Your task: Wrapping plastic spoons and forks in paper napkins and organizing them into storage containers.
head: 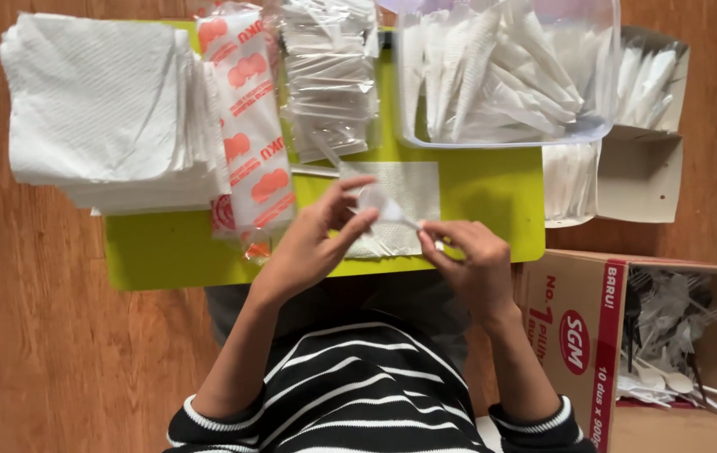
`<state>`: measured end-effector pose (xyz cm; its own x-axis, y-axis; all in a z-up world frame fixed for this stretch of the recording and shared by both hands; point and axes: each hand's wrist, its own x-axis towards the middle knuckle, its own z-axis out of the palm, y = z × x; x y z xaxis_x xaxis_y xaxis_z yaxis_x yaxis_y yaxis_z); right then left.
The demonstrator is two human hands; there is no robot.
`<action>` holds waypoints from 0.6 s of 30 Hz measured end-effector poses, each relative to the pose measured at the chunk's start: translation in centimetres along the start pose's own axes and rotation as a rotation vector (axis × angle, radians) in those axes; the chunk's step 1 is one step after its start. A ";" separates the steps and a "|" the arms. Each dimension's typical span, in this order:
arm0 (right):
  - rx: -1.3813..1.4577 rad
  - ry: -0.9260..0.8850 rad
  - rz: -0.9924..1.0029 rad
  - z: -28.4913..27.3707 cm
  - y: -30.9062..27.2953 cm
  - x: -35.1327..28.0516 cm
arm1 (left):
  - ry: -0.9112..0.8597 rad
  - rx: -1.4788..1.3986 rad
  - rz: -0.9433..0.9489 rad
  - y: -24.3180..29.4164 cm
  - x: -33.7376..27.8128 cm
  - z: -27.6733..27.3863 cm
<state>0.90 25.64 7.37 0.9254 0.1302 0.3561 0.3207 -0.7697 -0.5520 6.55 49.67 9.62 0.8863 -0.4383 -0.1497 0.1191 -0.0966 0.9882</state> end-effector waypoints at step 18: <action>-0.050 -0.025 0.066 6.6 2.8 -0.8 | 0.157 1.077 0.381 -9.6 -2.2 0.5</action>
<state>2.37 27.48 0.59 0.9490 0.0936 0.3010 0.2493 -0.8074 -0.5348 3.26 51.15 0.43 0.8377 -0.4941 0.2327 -0.5449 -0.7279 0.4161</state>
